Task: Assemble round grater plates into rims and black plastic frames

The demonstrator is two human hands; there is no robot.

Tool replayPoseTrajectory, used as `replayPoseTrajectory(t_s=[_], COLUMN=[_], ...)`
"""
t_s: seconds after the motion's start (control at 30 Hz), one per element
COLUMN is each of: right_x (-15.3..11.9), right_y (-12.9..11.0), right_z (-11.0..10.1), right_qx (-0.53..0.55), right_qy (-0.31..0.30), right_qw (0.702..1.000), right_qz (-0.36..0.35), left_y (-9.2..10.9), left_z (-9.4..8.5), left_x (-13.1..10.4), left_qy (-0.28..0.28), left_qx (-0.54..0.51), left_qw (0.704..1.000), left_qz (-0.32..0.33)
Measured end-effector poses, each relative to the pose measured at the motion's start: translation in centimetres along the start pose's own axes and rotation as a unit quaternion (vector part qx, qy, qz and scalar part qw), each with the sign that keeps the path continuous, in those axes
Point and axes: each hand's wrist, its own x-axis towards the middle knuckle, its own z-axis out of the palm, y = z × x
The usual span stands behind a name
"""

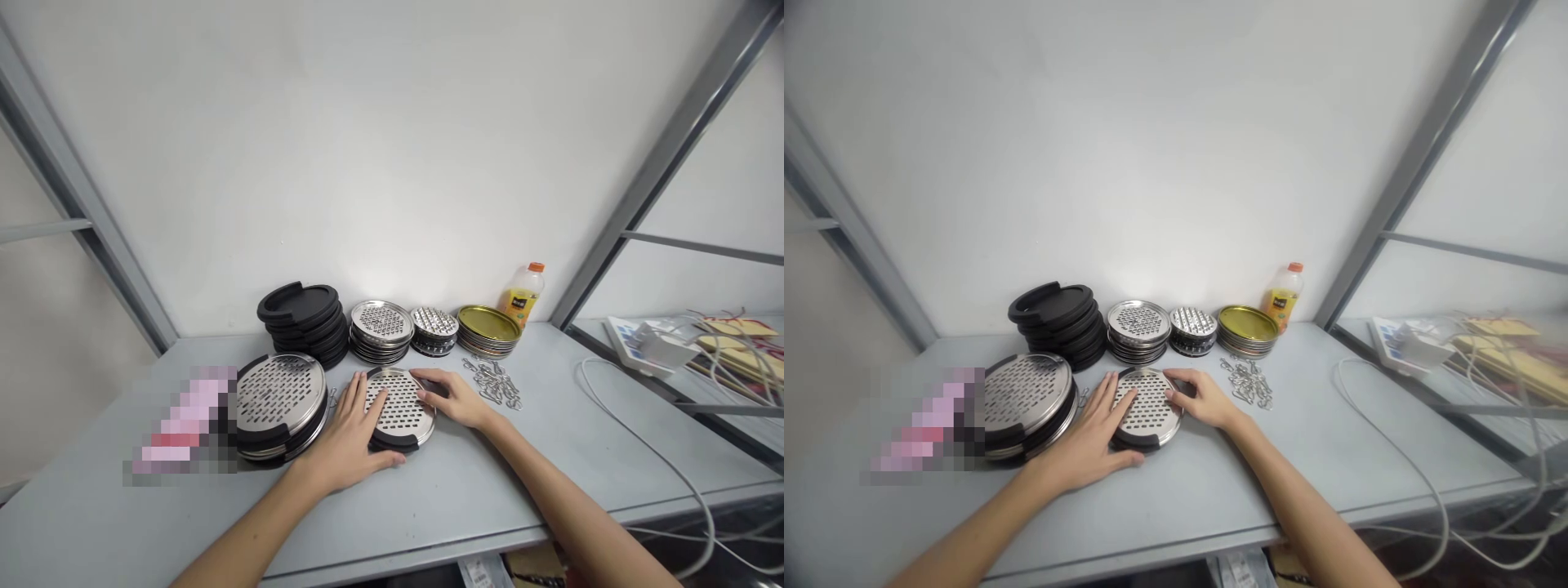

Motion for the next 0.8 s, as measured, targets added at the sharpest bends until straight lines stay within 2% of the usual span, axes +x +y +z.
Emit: replayPoseTrajectory(t_s=[0.23, 0.37, 0.5, 0.67, 0.8], right_x=[0.1, 0.2, 0.0, -0.3, -0.3], right_y=[-0.1, -0.2, -0.3, -1.2, -1.7], right_z=[-0.1, -0.3, -0.7, -0.9, -0.3], right_qx=[0.015, 0.022, 0.027, 0.105, 0.066], right_qy=[-0.001, -0.006, -0.003, -0.08, -0.132], right_qw=[1.0, 1.0, 1.0, 0.988, 0.985], right_qz=[0.0, 0.001, -0.01, -0.075, -0.091], left_y=[0.0, 0.1, 0.2, 0.2, 0.1], left_z=[0.1, -0.3, -1.0, -1.3, -1.1], left_x=[0.3, 0.5, 0.6, 0.4, 0.5], left_qy=[0.055, 0.064, 0.07, 0.089, 0.097], left_qx=[0.005, 0.029, 0.037, 0.024, 0.028], left_qw=[0.996, 0.99, 0.989, 0.987, 0.986], left_qz=[0.067, 0.122, 0.127, 0.128, 0.13])
